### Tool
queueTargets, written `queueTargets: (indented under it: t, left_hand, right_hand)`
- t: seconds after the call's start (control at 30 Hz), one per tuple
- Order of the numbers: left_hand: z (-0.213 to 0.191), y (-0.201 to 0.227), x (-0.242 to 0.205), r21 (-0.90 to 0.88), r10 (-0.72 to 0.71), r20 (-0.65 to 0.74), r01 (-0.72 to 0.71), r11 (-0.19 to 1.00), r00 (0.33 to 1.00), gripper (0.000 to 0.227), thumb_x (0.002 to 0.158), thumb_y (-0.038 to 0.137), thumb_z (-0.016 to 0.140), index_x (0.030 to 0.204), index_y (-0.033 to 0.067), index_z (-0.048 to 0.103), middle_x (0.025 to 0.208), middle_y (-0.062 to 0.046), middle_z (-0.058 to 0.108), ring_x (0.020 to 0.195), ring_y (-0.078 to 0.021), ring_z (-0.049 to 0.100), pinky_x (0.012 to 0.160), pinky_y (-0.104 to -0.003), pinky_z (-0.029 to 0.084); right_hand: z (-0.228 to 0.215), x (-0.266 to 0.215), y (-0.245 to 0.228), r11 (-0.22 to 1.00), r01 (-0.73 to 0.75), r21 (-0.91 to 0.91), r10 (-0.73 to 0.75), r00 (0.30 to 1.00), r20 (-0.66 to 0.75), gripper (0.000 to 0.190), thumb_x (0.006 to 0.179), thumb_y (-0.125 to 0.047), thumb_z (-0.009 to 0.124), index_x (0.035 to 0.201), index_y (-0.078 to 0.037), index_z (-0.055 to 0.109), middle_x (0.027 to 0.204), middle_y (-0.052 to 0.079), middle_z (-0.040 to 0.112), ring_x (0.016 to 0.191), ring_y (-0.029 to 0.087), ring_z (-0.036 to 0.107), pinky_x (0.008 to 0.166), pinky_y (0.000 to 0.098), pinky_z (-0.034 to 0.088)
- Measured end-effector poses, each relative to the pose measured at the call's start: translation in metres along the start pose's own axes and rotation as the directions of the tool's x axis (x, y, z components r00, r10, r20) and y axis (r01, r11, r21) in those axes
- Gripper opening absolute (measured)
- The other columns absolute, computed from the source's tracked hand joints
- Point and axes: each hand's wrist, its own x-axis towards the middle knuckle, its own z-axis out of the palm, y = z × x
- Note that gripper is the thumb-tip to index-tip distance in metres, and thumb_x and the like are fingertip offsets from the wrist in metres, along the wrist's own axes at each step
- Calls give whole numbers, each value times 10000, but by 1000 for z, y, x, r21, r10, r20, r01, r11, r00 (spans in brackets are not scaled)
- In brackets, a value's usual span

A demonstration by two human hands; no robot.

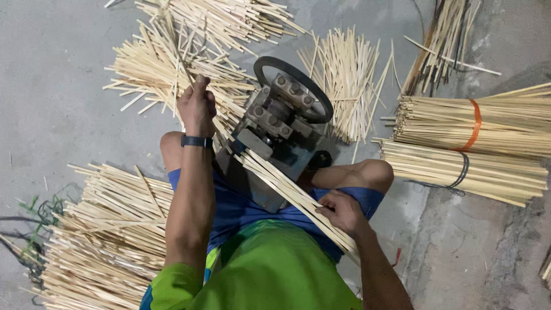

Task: The person feeds thin bamboo sticks into a processing machine one by one, then pauses to gather a bundle of sticks from the floor and continues feeding the machine by hand.

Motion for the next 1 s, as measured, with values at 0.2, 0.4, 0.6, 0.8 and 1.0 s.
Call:
queueTargets:
  t: [0.2,0.4,0.6,0.8,1.0]
  left_hand:
    - [-4,4,-7,2,-48,-32,48,999,998,319,954,383,724,1003,68,739,610,9,590,437,-66,469,388,-214,342]
    - [-2,13,-3,90,-200,-56,205,975,978,375,933,410,775,860,69,636,643,-28,633,442,-77,479,386,-218,309]
    - [7,10,-10,136,-202,108,187,973,973,392,901,402,802,976,22,742,751,-22,637,471,-42,419,391,-210,295]
    - [19,-7,-1,272,-101,139,60,960,985,435,845,366,813,1086,12,740,928,-103,792,626,-100,686,436,-208,434]
    - [28,-21,16,20,47,202,-52,998,978,407,913,216,793,1095,-135,692,940,-170,769,804,-210,750,722,-338,650]
  right_hand:
    - [-15,-6,50,993,-75,87,83,993,-81,181,952,-211,660,1038,-90,762,979,103,773,837,200,746,763,320,598]
    - [-52,-12,62,995,-74,66,96,888,-449,195,905,-214,740,1027,-73,795,909,123,784,811,217,752,739,342,586]
    - [-51,24,13,967,120,-226,-231,785,-575,156,915,-211,756,944,-63,798,857,134,761,793,268,742,790,380,557]
    - [-32,45,-3,944,291,-153,-327,778,-536,149,951,-142,720,1005,-20,788,931,167,766,830,273,744,778,356,572]
    - [-14,46,-5,992,68,109,-20,921,-390,227,947,-193,688,1078,-24,768,971,146,770,784,226,742,701,376,599]
